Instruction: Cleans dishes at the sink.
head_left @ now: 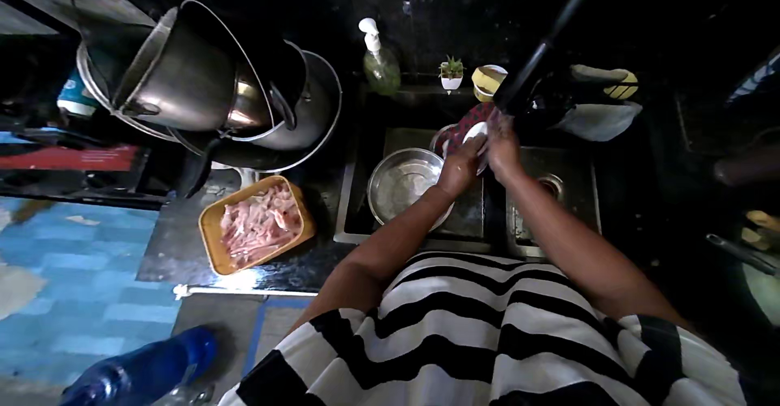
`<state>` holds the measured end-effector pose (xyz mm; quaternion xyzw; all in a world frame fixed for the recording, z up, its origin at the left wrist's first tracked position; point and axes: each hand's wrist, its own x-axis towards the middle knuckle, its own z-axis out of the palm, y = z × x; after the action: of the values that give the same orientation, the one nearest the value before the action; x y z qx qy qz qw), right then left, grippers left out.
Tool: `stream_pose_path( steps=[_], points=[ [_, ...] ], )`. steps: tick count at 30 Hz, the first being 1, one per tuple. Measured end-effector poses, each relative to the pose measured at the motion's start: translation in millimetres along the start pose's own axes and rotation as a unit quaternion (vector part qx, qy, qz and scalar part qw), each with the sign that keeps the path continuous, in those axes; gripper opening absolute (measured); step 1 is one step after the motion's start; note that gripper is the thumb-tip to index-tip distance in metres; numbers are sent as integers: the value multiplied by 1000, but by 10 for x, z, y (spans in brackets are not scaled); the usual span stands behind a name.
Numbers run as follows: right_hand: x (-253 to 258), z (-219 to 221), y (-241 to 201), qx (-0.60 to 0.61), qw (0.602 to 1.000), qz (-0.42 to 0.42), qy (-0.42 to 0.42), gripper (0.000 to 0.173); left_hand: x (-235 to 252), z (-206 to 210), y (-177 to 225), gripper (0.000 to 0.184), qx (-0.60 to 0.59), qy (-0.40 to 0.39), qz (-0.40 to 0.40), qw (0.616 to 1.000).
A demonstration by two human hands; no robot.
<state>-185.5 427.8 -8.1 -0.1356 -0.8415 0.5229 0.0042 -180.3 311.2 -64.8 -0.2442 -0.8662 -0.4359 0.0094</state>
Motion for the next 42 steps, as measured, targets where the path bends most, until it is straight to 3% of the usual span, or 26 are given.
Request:
stream_pose_path(
  steps=[1, 3, 7, 9, 12, 15, 17, 20, 21, 22, 26, 28, 30, 32, 36, 38, 42],
  points=[
    [-99, 90, -38, -37, 999, -34, -23, 56, 34, -44, 36, 38, -98, 23, -67, 993],
    [-265, 265, -5, -139, 982, -118, -48, 66, 66, -86, 23, 37, -307, 66, -169, 934],
    [-47, 217, 227, -256, 912, -321, -23, 57, 13, -169, -13, 36, -554, 44, -203, 806],
    [145, 85, 257, -276, 910, -306, -35, 49, -78, -155, -32, 36, -598, -2, -225, 769],
    [252, -19, 142, -284, 940, -189, -10, 47, -166, -147, -38, 33, -600, -36, -228, 766],
    [103, 58, 89, -317, 899, -299, -47, 39, -205, -171, -79, 33, -595, -49, -213, 774],
    [135, 16, 115, -295, 897, -319, -79, 37, -261, -208, -112, 35, -602, -42, -200, 772],
    [264, -189, -17, -231, 960, -150, -49, 46, -258, -275, -104, 37, -633, -7, -187, 751],
    [258, -216, -83, -234, 965, -115, -37, 50, -259, -301, -93, 37, -634, -10, -193, 749],
    [245, -220, -133, -254, 959, -115, -44, 52, -245, -340, -72, 36, -620, -21, -208, 756],
    [135, -67, -171, -343, 885, -282, -142, 40, -141, -401, -31, 23, -521, -102, -225, 817],
    [162, -61, -81, -315, 904, -260, -127, 40, -202, -366, 15, 23, -504, -91, -229, 828],
    [237, -166, -44, -266, 949, -144, -91, 48, -238, -294, -29, 27, -542, -72, -236, 803],
    [258, -219, -66, -242, 966, -81, -50, 52, -223, -278, -66, 30, -574, -66, -243, 779],
    [105, -77, -196, -340, 907, -216, -124, 46, -150, -419, 22, 28, -527, -108, -250, 805],
    [177, -52, -150, -325, 907, -241, -118, 43, -170, -453, 28, 30, -535, -90, -251, 802],
    [287, -200, -15, -225, 972, -37, -50, 49, -192, -327, -9, 34, -654, 41, -278, 702]
  ],
)
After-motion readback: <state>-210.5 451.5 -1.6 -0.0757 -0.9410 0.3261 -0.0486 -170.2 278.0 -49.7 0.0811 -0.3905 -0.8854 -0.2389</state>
